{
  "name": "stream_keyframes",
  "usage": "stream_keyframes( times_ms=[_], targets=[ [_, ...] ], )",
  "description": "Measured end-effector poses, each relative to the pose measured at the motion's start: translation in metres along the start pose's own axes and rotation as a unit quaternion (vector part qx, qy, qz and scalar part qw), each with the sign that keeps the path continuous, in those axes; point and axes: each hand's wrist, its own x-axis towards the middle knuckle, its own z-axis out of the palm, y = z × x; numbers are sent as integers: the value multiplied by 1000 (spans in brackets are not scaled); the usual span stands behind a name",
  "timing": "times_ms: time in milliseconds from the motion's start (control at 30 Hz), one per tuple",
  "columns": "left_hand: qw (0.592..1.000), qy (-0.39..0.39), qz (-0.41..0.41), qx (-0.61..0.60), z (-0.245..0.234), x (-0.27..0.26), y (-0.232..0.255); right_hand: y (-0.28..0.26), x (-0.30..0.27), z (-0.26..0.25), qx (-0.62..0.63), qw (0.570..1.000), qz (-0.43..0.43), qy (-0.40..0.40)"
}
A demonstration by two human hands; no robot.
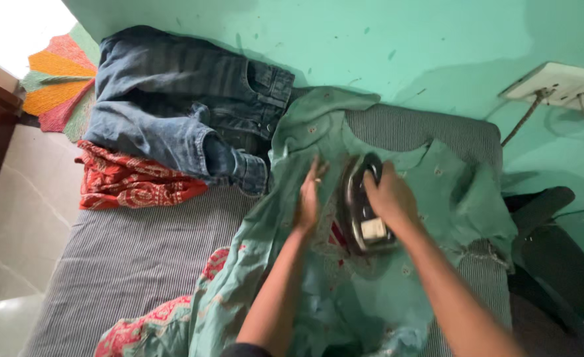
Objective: The person irons a light green patterned dress on a bed. They smooth the fabric with one hand while moving the iron with the other, working on the sleeves and body sections. The person flips the dress over to iron the other side and continues smoothing the fabric until the clip ends.
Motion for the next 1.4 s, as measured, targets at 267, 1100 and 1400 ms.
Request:
stream_keyframes(
  times_ms=[267,1100,1400],
  targets=[
    [989,65,-47,-125,-1,22,-52,9,-148,7,41,995,50,-71],
    [997,24,61,36,-34,-48,50,-35,110,40,331,936,103,64],
    [985,20,-82,-152,-53,-21,35,-70,8,44,356,918,175,-15]
  ],
)
